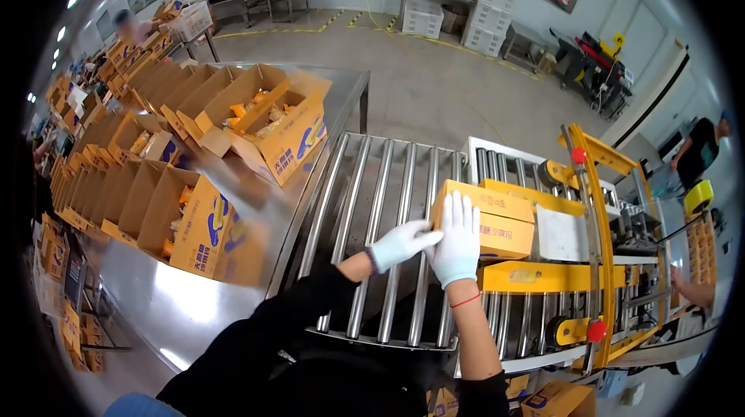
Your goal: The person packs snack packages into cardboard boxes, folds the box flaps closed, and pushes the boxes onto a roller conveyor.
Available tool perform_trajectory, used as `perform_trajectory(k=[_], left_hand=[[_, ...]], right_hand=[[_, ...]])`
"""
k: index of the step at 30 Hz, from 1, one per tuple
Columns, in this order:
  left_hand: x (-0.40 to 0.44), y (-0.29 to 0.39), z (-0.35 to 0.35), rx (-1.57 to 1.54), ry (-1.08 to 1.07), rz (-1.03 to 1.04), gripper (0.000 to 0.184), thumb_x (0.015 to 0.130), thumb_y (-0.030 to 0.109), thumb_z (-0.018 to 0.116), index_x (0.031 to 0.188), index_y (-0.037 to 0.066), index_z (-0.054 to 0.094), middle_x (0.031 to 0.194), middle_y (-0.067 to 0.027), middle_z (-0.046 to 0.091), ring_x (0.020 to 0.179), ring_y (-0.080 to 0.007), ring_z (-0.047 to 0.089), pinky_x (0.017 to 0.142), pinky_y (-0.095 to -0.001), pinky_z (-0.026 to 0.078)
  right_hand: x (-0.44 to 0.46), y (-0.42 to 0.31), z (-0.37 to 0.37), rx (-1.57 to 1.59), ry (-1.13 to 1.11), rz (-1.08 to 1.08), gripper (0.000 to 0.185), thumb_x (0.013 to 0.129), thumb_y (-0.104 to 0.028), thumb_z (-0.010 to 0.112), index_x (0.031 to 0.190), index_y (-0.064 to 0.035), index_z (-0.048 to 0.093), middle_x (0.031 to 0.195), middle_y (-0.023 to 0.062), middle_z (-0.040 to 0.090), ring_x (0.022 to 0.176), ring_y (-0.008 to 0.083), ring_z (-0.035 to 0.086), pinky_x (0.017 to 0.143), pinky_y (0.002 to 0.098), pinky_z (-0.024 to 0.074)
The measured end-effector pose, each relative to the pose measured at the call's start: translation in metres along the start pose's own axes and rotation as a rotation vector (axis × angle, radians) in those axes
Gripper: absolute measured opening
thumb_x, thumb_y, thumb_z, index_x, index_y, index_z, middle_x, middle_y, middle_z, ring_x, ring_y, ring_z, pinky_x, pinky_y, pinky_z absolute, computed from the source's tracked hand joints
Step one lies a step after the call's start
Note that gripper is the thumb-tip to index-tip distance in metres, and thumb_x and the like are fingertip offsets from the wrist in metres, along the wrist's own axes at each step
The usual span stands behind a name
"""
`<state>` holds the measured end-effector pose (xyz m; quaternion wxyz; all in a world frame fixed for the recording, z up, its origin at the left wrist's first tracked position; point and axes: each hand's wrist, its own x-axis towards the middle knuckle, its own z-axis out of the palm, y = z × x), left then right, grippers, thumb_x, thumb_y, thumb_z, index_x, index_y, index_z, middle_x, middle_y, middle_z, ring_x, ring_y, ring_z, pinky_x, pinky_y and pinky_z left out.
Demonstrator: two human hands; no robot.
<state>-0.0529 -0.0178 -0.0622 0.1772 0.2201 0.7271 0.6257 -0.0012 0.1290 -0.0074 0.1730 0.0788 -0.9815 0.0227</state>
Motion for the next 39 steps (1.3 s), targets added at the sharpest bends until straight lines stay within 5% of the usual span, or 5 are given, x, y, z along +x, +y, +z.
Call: perform_trajectory(k=[7,11,24,34,39], left_hand=[[-0.058,0.072,-0.188,1.441,1.149,0.017,0.052,0.088,0.033,0.073,0.132,0.008,0.062,0.125,-0.0106,0.064,0.123,-0.0286,0.055,0.107,-0.065,0.033],[-0.07,0.042,-0.22,1.319,0.724,0.064,0.02,0.092,0.024,0.064,0.084,0.008,0.07,0.091,-0.0111,0.069,0.098,-0.0335,0.061,0.09,-0.0424,0.05],[-0.16,0.078,-0.18,0.444,-0.006,0.073,0.054,0.081,0.035,0.086,0.12,0.002,0.069,0.137,-0.0191,0.064,0.13,-0.0331,0.059,0.109,-0.0384,0.048],[-0.12,0.004,-0.141,0.734,0.586,0.101,0.102,0.075,0.035,0.09,0.152,-0.003,0.035,0.15,-0.0236,0.042,0.14,-0.0403,0.04,0.117,-0.0461,0.038],[-0.122,-0.01,-0.142,0.444,0.649,0.073,0.086,0.081,0.027,0.087,0.147,-0.004,0.042,0.142,-0.0213,0.052,0.133,-0.0318,0.051,0.113,-0.0408,0.043]], right_hand=[[-0.012,0.042,0.018,-0.202,0.045,0.135,0.066,0.087,-0.017,0.067,0.148,-0.0005,0.047,0.158,0.0175,0.042,0.149,0.0364,0.034,0.126,0.0504,0.0228],[-0.015,0.013,0.034,0.537,-0.124,0.027,0.066,0.086,-0.021,0.076,0.144,0.0007,0.052,0.151,0.0219,0.05,0.143,0.0405,0.042,0.121,0.0454,0.0336],[-0.026,-0.057,-0.032,0.727,-0.256,-0.388,0.07,0.086,-0.032,0.081,0.147,-0.0116,0.056,0.146,0.0066,0.06,0.139,0.0305,0.053,0.123,0.0458,0.0336],[0.111,-0.048,-0.016,0.453,-0.549,0.064,0.074,0.104,-0.064,0.037,0.133,-0.0021,0.064,0.126,0.0283,0.067,0.121,0.0426,0.062,0.111,0.0453,0.0422],[0.002,-0.093,-0.079,0.305,-0.015,-0.26,0.075,0.083,-0.036,0.08,0.145,-0.0038,0.052,0.122,0.018,0.064,0.119,0.0346,0.059,0.117,0.0483,0.0365]])
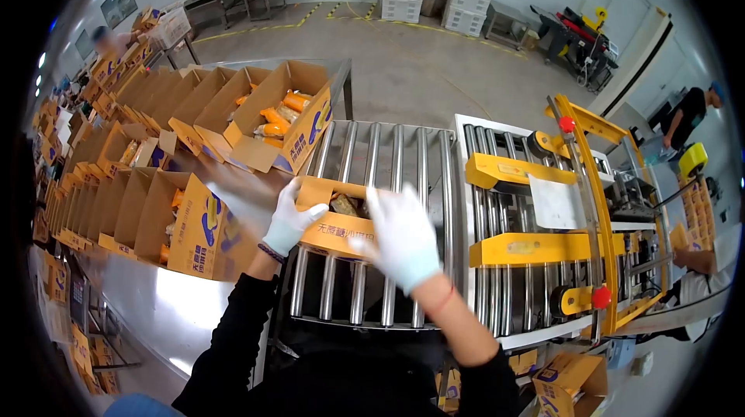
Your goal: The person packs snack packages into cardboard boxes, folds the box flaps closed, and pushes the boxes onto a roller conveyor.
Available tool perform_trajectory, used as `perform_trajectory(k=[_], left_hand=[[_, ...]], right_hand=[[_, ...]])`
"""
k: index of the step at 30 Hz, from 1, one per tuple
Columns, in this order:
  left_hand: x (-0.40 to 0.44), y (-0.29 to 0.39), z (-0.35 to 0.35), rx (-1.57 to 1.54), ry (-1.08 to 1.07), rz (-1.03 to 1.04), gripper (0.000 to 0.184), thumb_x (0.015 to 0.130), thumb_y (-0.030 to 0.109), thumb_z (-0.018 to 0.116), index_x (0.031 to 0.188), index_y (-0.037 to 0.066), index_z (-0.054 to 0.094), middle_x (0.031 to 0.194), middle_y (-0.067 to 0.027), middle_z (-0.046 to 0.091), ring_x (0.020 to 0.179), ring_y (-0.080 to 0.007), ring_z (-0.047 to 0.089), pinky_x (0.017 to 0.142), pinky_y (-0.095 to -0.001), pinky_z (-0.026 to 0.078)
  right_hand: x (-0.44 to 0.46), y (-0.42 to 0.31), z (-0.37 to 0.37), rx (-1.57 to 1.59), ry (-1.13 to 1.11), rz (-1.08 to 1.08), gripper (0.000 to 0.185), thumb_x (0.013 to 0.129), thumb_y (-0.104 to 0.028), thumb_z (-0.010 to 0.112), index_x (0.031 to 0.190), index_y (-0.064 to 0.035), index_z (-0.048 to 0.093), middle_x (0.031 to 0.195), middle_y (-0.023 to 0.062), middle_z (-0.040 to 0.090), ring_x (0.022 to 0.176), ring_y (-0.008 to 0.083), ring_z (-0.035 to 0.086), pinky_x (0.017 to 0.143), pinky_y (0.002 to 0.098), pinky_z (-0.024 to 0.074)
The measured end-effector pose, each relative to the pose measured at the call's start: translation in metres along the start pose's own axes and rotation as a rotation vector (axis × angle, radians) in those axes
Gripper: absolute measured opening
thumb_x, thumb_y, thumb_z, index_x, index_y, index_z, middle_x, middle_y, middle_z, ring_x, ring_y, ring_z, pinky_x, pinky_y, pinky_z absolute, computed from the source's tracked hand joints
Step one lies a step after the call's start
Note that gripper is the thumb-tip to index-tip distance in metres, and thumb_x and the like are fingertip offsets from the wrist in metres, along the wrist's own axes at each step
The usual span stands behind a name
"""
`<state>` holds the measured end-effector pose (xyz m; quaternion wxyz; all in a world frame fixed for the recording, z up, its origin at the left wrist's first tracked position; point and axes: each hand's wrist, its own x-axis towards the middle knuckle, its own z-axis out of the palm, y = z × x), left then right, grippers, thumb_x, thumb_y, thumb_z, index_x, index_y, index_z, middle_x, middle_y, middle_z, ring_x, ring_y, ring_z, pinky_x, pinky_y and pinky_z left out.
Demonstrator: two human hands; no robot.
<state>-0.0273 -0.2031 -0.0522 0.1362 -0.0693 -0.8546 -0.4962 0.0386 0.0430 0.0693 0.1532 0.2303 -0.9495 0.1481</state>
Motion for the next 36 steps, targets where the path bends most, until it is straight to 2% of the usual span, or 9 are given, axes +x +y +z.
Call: perform_trajectory(k=[2,10,13,16,20,26,28,32,36], left_hand=[[0.01,0.017,0.0,-0.679,-0.279,-0.275,0.065,0.086,0.018,0.083,0.137,-0.005,0.051,0.125,-0.0155,0.065,0.115,-0.0254,0.065,0.102,-0.0354,0.052],[0.015,0.035,0.206,0.024,0.27,0.273,0.056,0.096,0.039,0.071,0.129,-0.006,0.06,0.112,-0.0172,0.07,0.102,-0.0246,0.069,0.09,-0.0367,0.055],[0.03,0.079,0.137,-0.492,-0.876,-0.339,0.061,0.098,0.045,0.065,0.136,-0.002,0.06,0.134,-0.0244,0.062,0.118,-0.032,0.065,0.1,-0.0424,0.052],[0.057,0.053,0.075,0.124,-0.13,0.311,0.059,0.095,0.036,0.064,0.14,0.0,0.053,0.132,-0.0244,0.062,0.125,-0.041,0.058,0.109,-0.0462,0.046],[0.128,0.01,-0.021,0.625,0.333,0.299,0.034,0.095,0.026,0.066,0.117,0.001,0.062,0.119,-0.0269,0.065,0.114,-0.0414,0.063,0.097,-0.0501,0.051],[0.116,0.071,-0.011,0.741,-0.205,0.061,0.041,0.102,0.04,0.054,0.106,0.002,0.068,0.096,-0.0211,0.075,0.094,-0.04,0.072,0.086,-0.0487,0.056],[0.096,0.099,-0.019,0.112,-0.432,0.027,0.041,0.1,0.038,0.063,0.115,0.001,0.069,0.1,-0.0184,0.075,0.094,-0.0328,0.073,0.086,-0.0411,0.057],[0.055,0.104,-0.08,0.461,0.213,0.411,0.042,0.098,0.033,0.069,0.122,-0.002,0.067,0.115,-0.0159,0.072,0.105,-0.0246,0.071,0.094,-0.0344,0.055],[0.028,0.085,-0.105,0.047,-0.178,0.07,0.037,0.097,0.028,0.071,0.119,-0.002,0.068,0.114,-0.0173,0.071,0.112,-0.0303,0.068,0.1,-0.0386,0.052]], right_hand=[[-0.048,0.013,0.032,0.066,-0.125,-0.015,0.088,0.074,-0.032,0.087,0.148,-0.0029,0.048,0.14,0.0155,0.055,0.135,0.0317,0.05,0.12,0.0491,0.0333],[-0.013,0.086,0.042,-0.137,-0.03,0.161,0.102,0.067,-0.028,0.089,0.152,-0.0004,0.041,0.157,0.019,0.043,0.148,0.0361,0.037,0.126,0.0507,0.0248],[-0.013,0.112,0.057,-0.339,0.034,0.199,0.081,0.078,-0.023,0.08,0.149,-0.0005,0.045,0.157,0.0186,0.044,0.149,0.035,0.037,0.125,0.0496,0.0253],[-0.03,0.129,0.051,-0.338,0.058,0.278,0.055,0.089,-0.009,0.062,0.143,-0.004,0.053,0.156,0.0152,0.046,0.147,0.0316,0.039,0.125,0.0476,0.0272],[-0.046,0.151,0.046,-0.411,0.159,0.311,0.037,0.087,-0.007,0.063,0.123,-0.0097,0.069,0.15,0.0136,0.053,0.144,0.0313,0.043,0.123,0.0466,0.029],[-0.072,0.078,0.085,0.496,0.06,0.214,0.028,0.097,-0.016,0.063,0.123,-0.0083,0.07,0.118,0.0145,0.072,0.112,0.034,0.069,0.1,0.0391,0.0547],[-0.074,0.04,0.086,0.822,-0.203,0.372,0.039,0.095,-0.015,0.066,0.133,-0.0054,0.064,0.126,0.0173,0.069,0.118,0.0318,0.067,0.104,0.0374,0.0521],[-0.083,0.026,0.077,0.849,0.132,0.291,0.077,0.082,-0.014,0.08,0.149,-0.0003,0.045,0.149,0.0212,0.052,0.142,0.0357,0.047,0.118,0.0423,0.0376],[-0.064,0.026,0.038,0.358,0.151,0.121,0.085,0.075,-0.016,0.085,0.151,-0.0055,0.048,0.156,0.0181,0.047,0.15,0.0378,0.037,0.124,0.0509,0.0265]])
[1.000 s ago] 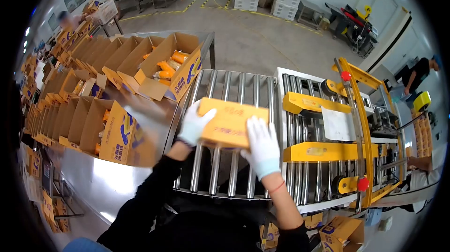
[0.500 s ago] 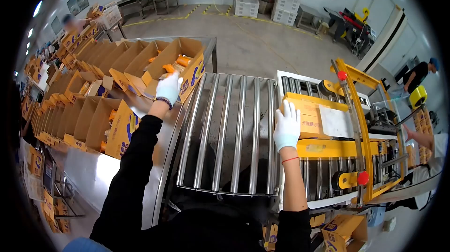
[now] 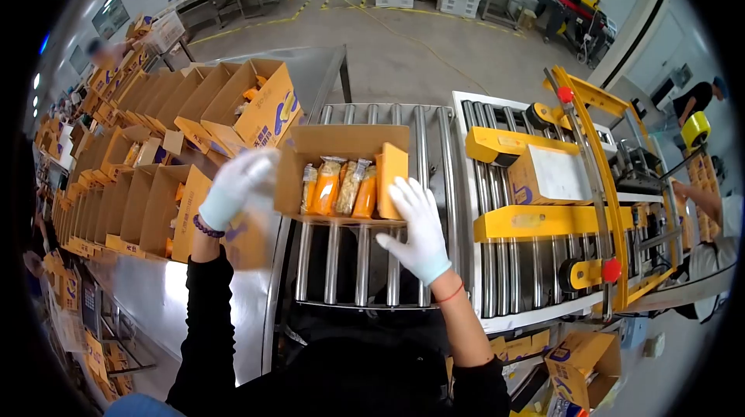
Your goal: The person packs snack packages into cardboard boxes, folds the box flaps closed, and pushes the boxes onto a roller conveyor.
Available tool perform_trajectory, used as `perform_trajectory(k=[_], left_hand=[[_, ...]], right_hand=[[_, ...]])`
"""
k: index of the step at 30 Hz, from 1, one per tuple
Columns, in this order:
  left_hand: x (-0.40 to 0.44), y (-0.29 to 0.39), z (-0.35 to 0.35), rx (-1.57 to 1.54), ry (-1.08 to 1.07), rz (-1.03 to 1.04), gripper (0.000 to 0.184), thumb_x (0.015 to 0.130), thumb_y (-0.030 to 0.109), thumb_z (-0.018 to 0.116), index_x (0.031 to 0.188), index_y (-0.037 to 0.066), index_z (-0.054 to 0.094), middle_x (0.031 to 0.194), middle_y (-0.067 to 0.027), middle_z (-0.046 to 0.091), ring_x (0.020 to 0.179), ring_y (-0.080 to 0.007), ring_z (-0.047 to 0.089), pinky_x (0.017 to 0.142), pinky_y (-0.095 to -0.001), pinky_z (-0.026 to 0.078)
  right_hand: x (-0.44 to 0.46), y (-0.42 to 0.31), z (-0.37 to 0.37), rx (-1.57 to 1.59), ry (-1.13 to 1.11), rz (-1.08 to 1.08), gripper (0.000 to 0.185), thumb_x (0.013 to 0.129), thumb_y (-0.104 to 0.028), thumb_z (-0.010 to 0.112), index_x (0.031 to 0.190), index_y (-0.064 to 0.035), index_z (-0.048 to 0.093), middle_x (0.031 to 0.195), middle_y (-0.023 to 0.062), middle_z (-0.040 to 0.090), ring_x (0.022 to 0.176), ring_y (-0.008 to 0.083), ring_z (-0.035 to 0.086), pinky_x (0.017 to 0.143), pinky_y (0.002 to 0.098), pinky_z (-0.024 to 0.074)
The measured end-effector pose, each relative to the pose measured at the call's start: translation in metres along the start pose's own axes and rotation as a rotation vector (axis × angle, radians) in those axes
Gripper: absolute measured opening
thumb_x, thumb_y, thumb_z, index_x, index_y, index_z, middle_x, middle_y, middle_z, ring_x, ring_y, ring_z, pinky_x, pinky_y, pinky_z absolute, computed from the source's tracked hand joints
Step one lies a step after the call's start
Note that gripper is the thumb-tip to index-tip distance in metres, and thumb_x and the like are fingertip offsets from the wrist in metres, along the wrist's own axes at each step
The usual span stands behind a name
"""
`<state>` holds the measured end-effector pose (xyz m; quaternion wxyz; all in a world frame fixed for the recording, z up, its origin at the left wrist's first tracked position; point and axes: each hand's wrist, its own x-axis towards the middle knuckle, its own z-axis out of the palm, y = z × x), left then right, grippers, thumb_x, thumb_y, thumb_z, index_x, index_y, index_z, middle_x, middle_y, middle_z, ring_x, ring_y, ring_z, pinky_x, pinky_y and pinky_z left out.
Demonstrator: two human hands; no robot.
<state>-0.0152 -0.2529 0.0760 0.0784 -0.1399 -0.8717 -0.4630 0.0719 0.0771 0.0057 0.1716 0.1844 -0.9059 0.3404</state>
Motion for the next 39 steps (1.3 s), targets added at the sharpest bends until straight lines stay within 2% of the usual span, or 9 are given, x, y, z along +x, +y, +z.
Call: perform_trajectory(k=[2,4,12,15,20,24,30,35,39], left_hand=[[0.002,-0.015,0.018,0.218,-0.291,0.554,0.04,0.096,0.031,0.072,0.12,0.0,0.068,0.112,-0.0171,0.072,0.117,-0.0305,0.066,0.102,-0.0401,0.052],[-0.003,-0.012,0.053,0.327,-0.294,0.23,0.04,0.094,0.034,0.073,0.119,0.003,0.068,0.116,-0.0172,0.068,0.115,-0.0334,0.064,0.099,-0.0403,0.052],[0.024,-0.052,0.12,0.671,0.367,0.185,0.061,0.087,0.04,0.082,0.123,-0.004,0.061,0.119,-0.0187,0.064,0.103,-0.032,0.065,0.095,-0.0401,0.052],[0.022,-0.095,0.115,-0.631,0.026,-0.292,0.055,0.098,0.03,0.073,0.133,-0.009,0.057,0.126,-0.0136,0.066,0.113,-0.0178,0.063,0.097,-0.0312,0.051],[0.034,-0.07,0.144,-0.662,0.04,-0.33,0.038,0.1,0.022,0.069,0.125,-0.006,0.064,0.111,-0.009,0.071,0.098,-0.013,0.067,0.085,-0.0295,0.056],[0.032,-0.017,0.265,-0.073,0.413,0.059,0.046,0.102,0.031,0.06,0.132,-0.003,0.056,0.118,-0.0251,0.066,0.111,-0.0412,0.065,0.1,-0.0453,0.05],[0.015,0.022,0.218,-0.181,-0.549,0.184,0.046,0.102,0.035,0.06,0.133,0.001,0.061,0.138,-0.0222,0.06,0.128,-0.0373,0.059,0.109,-0.0426,0.047],[0.063,-0.035,0.084,0.543,0.38,0.41,0.056,0.093,0.016,0.07,0.141,-0.007,0.051,0.139,-0.026,0.056,0.129,-0.0388,0.055,0.108,-0.0452,0.045],[0.079,-0.063,0.013,0.804,0.018,0.021,0.037,0.097,0.032,0.063,0.123,0.006,0.068,0.102,-0.0226,0.072,0.1,-0.0419,0.067,0.089,-0.0522,0.052]], right_hand=[[0.011,0.014,0.006,-0.088,-0.087,-0.11,0.054,0.084,-0.022,0.08,0.136,-0.0111,0.066,0.142,0.0087,0.064,0.14,0.0291,0.052,0.124,0.0539,0.0269],[0.029,0.02,0.001,0.227,-0.215,-0.004,0.035,0.091,-0.027,0.075,0.121,-0.0093,0.075,0.125,0.0094,0.074,0.131,0.0271,0.061,0.121,0.0517,0.0328],[0.102,0.01,-0.006,-0.494,-0.002,-0.121,0.099,0.067,-0.033,0.091,0.15,-0.0035,0.045,0.149,0.0189,0.048,0.141,0.0391,0.041,0.122,0.0502,0.0308],[0.08,0.0,-0.004,-0.467,-0.088,-0.07,0.101,0.066,-0.035,0.091,0.149,-0.0017,0.045,0.143,0.0179,0.052,0.138,0.0372,0.045,0.124,0.055,0.0258],[0.017,0.03,-0.006,-0.522,-0.21,-0.036,0.105,0.065,-0.03,0.092,0.153,-0.0037,0.042,0.14,0.0159,0.054,0.136,0.0339,0.049,0.125,0.0564,0.0239],[0.04,0.056,-0.02,-0.607,-0.14,0.112,0.109,0.065,-0.031,0.093,0.156,-0.0044,0.037,0.156,0.0159,0.045,0.146,0.036,0.038,0.127,0.0507,0.0223],[0.044,0.09,-0.041,-0.648,-0.101,0.159,0.112,0.065,-0.032,0.092,0.155,-0.0013,0.034,0.157,0.0197,0.042,0.15,0.0374,0.034,0.127,0.0506,0.0205],[0.008,0.032,-0.073,0.506,-0.176,0.35,0.074,0.093,-0.032,0.076,0.153,-0.0015,0.045,0.158,0.0155,0.046,0.146,0.0289,0.044,0.121,0.0445,0.0341],[-0.006,-0.093,-0.105,0.884,-0.401,-0.279,0.069,0.096,-0.027,0.07,0.152,0.0031,0.044,0.157,0.0222,0.046,0.149,0.0349,0.041,0.12,0.047,0.0339]])
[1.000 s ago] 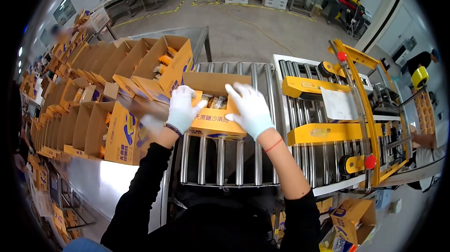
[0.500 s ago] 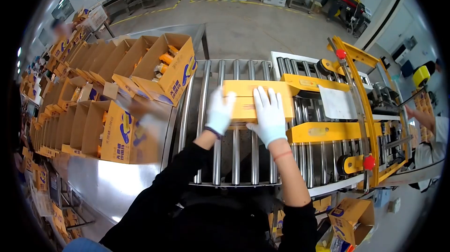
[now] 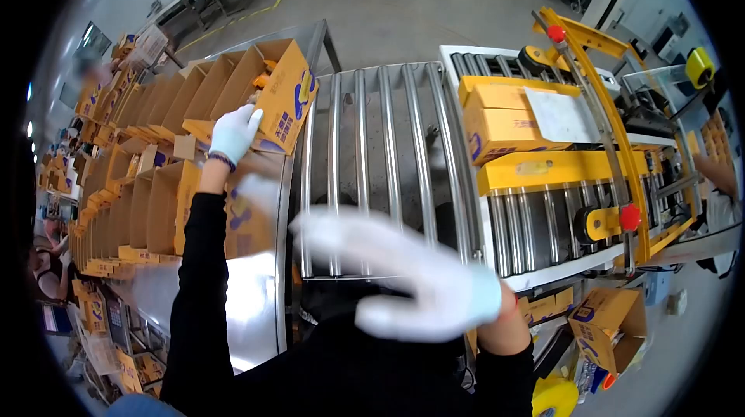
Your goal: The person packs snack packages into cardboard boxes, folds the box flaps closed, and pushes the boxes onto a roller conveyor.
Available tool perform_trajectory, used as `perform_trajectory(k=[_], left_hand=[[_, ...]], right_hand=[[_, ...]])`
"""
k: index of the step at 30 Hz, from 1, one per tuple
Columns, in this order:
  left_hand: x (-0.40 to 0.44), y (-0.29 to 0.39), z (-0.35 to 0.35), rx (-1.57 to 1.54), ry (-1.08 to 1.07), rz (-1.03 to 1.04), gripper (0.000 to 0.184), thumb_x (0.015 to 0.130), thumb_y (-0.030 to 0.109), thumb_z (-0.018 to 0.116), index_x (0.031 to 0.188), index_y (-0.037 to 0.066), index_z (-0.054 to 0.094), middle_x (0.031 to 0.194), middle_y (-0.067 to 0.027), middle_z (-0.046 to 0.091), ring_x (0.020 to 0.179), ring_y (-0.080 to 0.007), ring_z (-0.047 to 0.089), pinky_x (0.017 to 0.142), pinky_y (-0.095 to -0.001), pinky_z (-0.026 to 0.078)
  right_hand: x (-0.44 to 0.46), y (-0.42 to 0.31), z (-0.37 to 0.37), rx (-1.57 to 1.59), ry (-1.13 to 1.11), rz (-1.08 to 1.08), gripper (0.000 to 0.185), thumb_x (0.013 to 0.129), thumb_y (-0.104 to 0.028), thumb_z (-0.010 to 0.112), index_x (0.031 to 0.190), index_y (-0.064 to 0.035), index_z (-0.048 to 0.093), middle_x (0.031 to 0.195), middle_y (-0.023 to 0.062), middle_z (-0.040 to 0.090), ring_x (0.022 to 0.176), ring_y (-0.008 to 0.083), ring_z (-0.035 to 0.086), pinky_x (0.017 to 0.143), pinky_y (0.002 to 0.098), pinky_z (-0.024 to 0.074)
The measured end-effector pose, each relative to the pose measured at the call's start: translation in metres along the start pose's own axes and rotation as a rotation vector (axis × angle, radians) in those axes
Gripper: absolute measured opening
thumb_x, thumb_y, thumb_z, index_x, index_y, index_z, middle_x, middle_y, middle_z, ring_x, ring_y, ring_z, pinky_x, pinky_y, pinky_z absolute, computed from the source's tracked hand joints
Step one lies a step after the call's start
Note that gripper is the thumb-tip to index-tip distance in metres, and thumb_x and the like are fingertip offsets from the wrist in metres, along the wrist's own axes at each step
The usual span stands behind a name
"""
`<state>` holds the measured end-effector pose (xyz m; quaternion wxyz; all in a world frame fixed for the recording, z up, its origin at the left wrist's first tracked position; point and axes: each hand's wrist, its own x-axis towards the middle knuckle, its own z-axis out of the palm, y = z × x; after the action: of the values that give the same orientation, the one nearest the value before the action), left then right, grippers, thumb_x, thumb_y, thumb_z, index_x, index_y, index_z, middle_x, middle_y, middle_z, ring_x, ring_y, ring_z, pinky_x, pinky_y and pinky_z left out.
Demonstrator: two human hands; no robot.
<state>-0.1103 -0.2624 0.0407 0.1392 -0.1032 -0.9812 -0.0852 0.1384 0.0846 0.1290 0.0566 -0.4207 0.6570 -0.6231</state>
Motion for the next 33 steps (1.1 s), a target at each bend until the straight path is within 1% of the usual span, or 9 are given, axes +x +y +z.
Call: perform_trajectory(k=[5,9,12,16,18,21,26,31,33], left_hand=[[-0.01,0.068,-0.008,-0.106,-0.047,0.239,0.044,0.1,0.041,0.053,0.079,0.005,0.069,0.083,-0.0227,0.07,0.085,-0.0419,0.068,0.08,-0.0493,0.055],[-0.031,0.104,-0.019,-0.779,0.058,0.196,0.039,0.102,0.038,0.059,0.111,0.003,0.072,0.102,-0.0205,0.073,0.101,-0.0353,0.071,0.094,-0.0408,0.054],[-0.032,0.073,-0.029,-0.249,0.402,0.213,0.05,0.097,0.031,0.069,0.134,-0.001,0.061,0.127,-0.022,0.067,0.122,-0.0368,0.063,0.105,-0.0422,0.049],[-0.062,0.013,-0.03,-0.436,-0.052,-0.008,0.05,0.1,0.025,0.067,0.14,-0.003,0.057,0.136,-0.0218,0.064,0.126,-0.0312,0.062,0.107,-0.0378,0.048],[-0.082,0.012,-0.027,-0.652,-0.128,0.059,0.052,0.102,0.022,0.064,0.146,-0.002,0.053,0.14,-0.0189,0.064,0.127,-0.0253,0.063,0.108,-0.0338,0.046],[-0.098,0.041,-0.045,-0.71,-0.177,-0.024,0.054,0.099,0.022,0.069,0.145,-0.001,0.054,0.138,-0.0181,0.066,0.128,-0.0229,0.062,0.113,-0.0335,0.043],[-0.077,0.043,-0.049,-0.461,-0.092,0.39,0.03,0.088,0.032,0.077,0.104,0.007,0.079,0.096,-0.0103,0.073,0.087,-0.0283,0.064,0.084,-0.0397,0.048],[-0.02,0.043,0.042,-0.409,0.081,0.511,0.029,0.088,0.035,0.079,0.087,0.006,0.078,0.103,-0.0119,0.067,0.105,-0.0319,0.058,0.091,-0.0414,0.048],[-0.014,0.063,0.065,-0.438,0.137,0.28,0.033,0.084,0.036,0.082,0.079,0.004,0.073,0.12,-0.0165,0.06,0.115,-0.033,0.053,0.098,-0.0422,0.047]], right_hand=[[0.015,-0.044,0.019,0.132,-0.064,-0.168,0.062,0.093,-0.022,0.071,0.146,0.0046,0.049,0.148,0.0222,0.052,0.139,0.0351,0.049,0.116,0.0467,0.0386],[0.014,-0.059,0.016,0.084,-0.042,-0.185,0.057,0.091,-0.018,0.071,0.14,0.0058,0.053,0.141,0.0222,0.058,0.131,0.0352,0.055,0.113,0.0466,0.0424],[0.015,-0.067,0.012,0.041,-0.018,-0.213,0.053,0.09,-0.014,0.072,0.136,0.0067,0.056,0.136,0.0222,0.061,0.125,0.0353,0.06,0.11,0.0464,0.0452],[-0.011,-0.031,0.001,-0.267,0.32,0.078,0.048,0.088,-0.01,0.072,0.131,0.0079,0.06,0.129,0.0223,0.067,0.117,0.0355,0.067,0.107,0.0462,0.049],[-0.035,0.047,0.001,-0.471,0.63,0.369,0.082,0.081,-0.021,0.081,0.151,0.0013,0.045,0.153,0.0222,0.048,0.145,0.0361,0.045,0.121,0.0463,0.0334],[-0.02,0.111,-0.009,-0.971,0.344,0.326,0.099,0.075,-0.032,0.087,0.157,-0.0059,0.038,0.161,0.0208,0.037,0.15,0.0403,0.033,0.126,0.0523,0.0219],[0.008,0.174,-0.026,-0.857,0.063,0.259,0.058,0.087,-0.035,0.078,0.139,-0.0123,0.065,0.135,0.0119,0.066,0.141,0.0332,0.048,0.124,0.0539,0.0242],[0.039,0.154,-0.057,-0.33,0.204,0.638,0.05,0.088,-0.035,0.079,0.131,-0.0098,0.07,0.125,0.0161,0.069,0.13,0.0312,0.056,0.117,0.0446,0.037],[0.051,0.165,-0.061,-1.175,0.214,0.19,0.067,0.079,-0.035,0.083,0.138,-0.0097,0.063,0.127,0.0173,0.065,0.126,0.0328,0.058,0.11,0.0464,0.0424]])
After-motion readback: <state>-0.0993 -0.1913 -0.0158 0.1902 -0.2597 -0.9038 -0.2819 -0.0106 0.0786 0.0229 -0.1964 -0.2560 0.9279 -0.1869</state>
